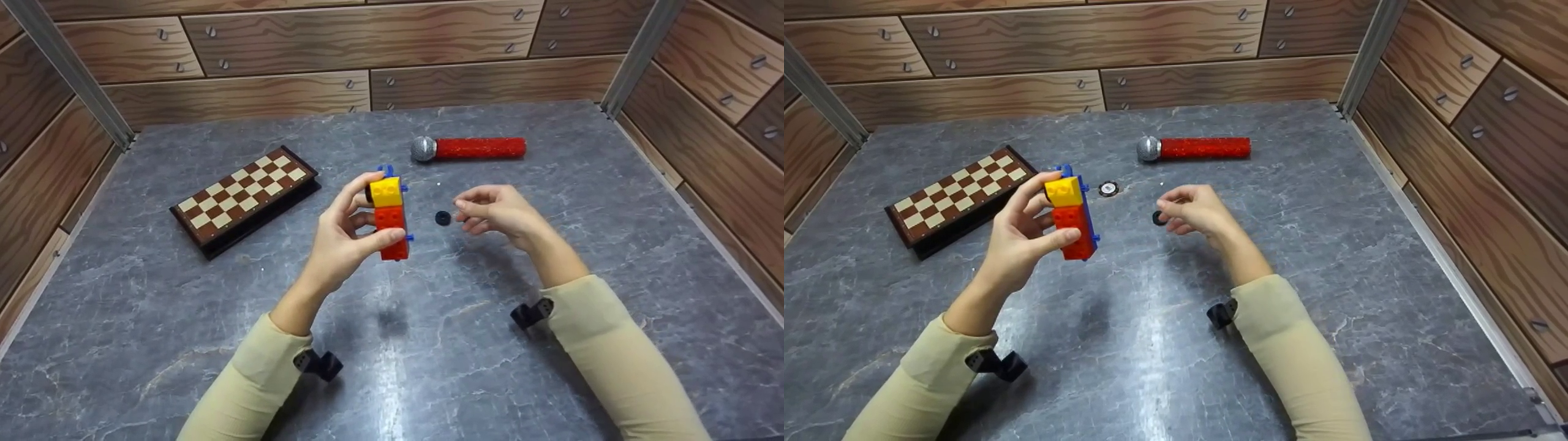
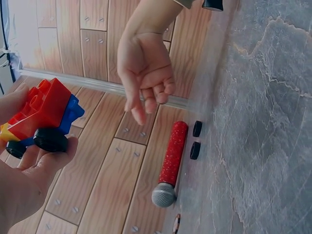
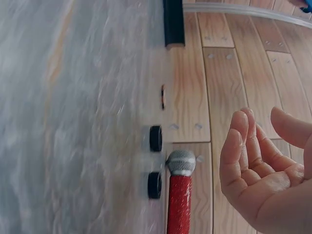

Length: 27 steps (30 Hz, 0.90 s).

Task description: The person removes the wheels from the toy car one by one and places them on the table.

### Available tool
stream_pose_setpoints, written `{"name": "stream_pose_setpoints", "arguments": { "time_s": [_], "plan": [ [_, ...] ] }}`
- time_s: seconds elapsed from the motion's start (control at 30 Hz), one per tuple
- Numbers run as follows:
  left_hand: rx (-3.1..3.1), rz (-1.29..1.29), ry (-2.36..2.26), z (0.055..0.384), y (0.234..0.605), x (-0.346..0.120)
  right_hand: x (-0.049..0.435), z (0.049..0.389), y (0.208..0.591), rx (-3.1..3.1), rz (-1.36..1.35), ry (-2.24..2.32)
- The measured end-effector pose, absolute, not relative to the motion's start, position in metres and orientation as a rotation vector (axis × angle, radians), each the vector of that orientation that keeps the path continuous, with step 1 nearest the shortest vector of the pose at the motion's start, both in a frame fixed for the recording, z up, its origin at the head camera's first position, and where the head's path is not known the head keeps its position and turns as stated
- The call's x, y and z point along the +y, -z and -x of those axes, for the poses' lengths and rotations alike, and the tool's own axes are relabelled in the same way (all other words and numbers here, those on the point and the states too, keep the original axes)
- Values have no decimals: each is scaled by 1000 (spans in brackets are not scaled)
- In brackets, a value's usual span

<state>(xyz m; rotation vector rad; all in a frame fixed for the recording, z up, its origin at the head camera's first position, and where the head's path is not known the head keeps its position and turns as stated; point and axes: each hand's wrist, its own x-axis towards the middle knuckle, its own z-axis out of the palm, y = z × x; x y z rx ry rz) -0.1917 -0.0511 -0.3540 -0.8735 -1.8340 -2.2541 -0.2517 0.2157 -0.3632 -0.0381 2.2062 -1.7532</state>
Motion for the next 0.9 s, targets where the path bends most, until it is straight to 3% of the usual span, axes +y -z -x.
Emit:
{"name": "stream_pose_setpoints", "arguments": {
  "time_s": [0.9],
  "plan": [
    [-1881, 878, 2229, 192, 356, -50, 172, 210, 327, 2130, 515, 1984]
  ]
}}
